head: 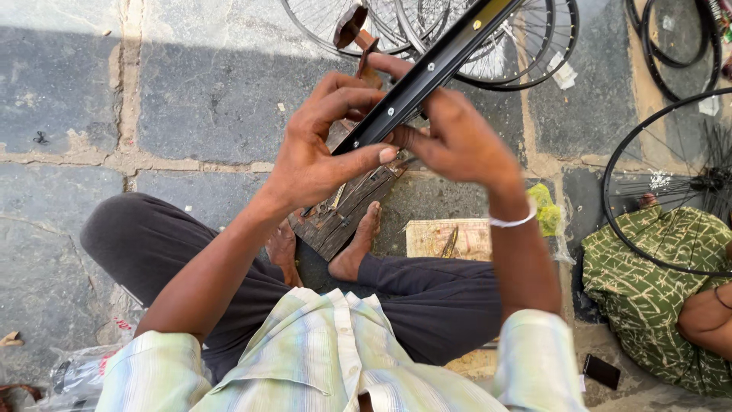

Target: The person is assembling components on a bicycle wheel rim by hand, including placing and securing small parts onto the wheel.

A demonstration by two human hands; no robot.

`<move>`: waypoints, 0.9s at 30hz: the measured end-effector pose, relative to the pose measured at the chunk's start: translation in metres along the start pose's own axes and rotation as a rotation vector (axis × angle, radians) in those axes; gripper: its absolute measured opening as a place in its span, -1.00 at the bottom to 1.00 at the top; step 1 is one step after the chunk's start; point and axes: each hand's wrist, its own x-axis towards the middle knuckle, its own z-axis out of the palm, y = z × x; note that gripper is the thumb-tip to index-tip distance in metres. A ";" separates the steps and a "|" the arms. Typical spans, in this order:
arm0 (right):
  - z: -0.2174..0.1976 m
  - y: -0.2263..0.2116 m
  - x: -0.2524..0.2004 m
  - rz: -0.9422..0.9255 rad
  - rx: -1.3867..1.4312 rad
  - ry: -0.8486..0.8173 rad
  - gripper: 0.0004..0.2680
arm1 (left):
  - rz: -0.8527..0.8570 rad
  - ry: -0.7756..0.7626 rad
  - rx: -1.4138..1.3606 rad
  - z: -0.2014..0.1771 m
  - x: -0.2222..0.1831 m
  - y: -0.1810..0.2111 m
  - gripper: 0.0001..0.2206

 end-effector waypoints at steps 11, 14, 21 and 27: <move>0.115 0.017 0.013 0.222 -0.421 1.031 -0.79 | 0.042 0.022 0.039 0.003 0.003 0.000 -0.51; 0.140 0.029 0.011 0.217 -0.519 1.187 -0.80 | 0.024 0.011 0.015 0.003 0.004 0.002 -0.47; 0.105 0.022 -0.030 0.219 0.268 0.981 -0.85 | -0.060 0.032 -0.039 0.007 0.000 0.001 -0.41; 0.054 0.006 -0.028 0.084 0.392 0.450 -0.64 | -0.022 0.051 -0.024 0.003 0.000 0.002 -0.49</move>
